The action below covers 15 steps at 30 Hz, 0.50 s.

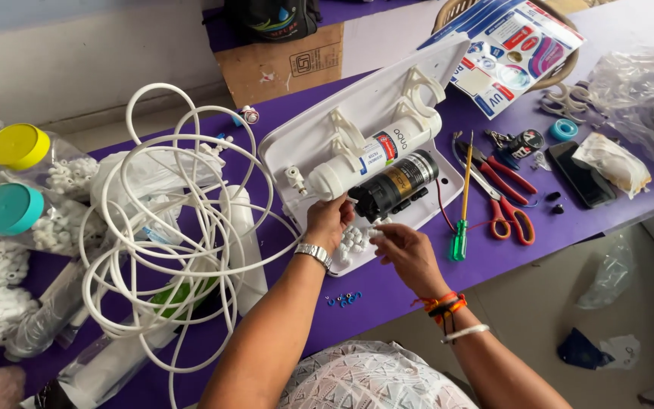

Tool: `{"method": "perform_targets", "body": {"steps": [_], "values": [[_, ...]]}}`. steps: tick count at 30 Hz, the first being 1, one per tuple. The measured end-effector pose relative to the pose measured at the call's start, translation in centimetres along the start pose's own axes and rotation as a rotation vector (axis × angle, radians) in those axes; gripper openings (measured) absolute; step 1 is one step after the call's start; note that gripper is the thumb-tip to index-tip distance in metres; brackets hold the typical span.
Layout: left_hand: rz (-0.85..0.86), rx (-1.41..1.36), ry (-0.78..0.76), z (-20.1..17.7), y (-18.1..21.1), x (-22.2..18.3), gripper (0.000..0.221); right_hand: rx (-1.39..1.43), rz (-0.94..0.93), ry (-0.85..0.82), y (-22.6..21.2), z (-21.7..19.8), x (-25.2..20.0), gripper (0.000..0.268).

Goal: The person applies a label to a white cylindrical filter housing and places it into a white mounting bracket. They then connect a white tube to the filter housing, cut the tube with scissors, and use a screwdriver to tighten a fitting on the bracket.

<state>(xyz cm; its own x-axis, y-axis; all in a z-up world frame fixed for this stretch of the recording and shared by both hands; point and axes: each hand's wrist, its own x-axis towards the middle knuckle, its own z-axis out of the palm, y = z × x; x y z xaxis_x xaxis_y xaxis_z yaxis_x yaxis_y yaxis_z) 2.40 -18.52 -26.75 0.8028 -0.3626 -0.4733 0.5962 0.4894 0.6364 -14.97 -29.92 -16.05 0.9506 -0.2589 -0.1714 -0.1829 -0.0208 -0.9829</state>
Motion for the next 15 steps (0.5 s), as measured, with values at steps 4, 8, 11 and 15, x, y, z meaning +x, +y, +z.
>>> {"method": "perform_targets", "body": {"steps": [4,8,11,15], "values": [[-0.076,0.085,-0.050,-0.1,2.4,-2.9,0.019,0.038,0.035,0.138,0.4,1.5,2.6,0.031],[-0.109,0.123,-0.078,-0.4,3.1,-3.2,0.016,0.083,0.023,0.205,0.2,3.4,4.6,0.031],[-0.115,0.129,-0.088,-0.9,2.9,-2.7,0.017,0.083,0.037,0.241,-0.2,4.5,4.9,0.030],[-0.133,0.136,-0.086,-0.8,3.3,-3.3,0.016,-0.031,0.075,0.278,-0.3,4.9,4.5,0.027]]}}
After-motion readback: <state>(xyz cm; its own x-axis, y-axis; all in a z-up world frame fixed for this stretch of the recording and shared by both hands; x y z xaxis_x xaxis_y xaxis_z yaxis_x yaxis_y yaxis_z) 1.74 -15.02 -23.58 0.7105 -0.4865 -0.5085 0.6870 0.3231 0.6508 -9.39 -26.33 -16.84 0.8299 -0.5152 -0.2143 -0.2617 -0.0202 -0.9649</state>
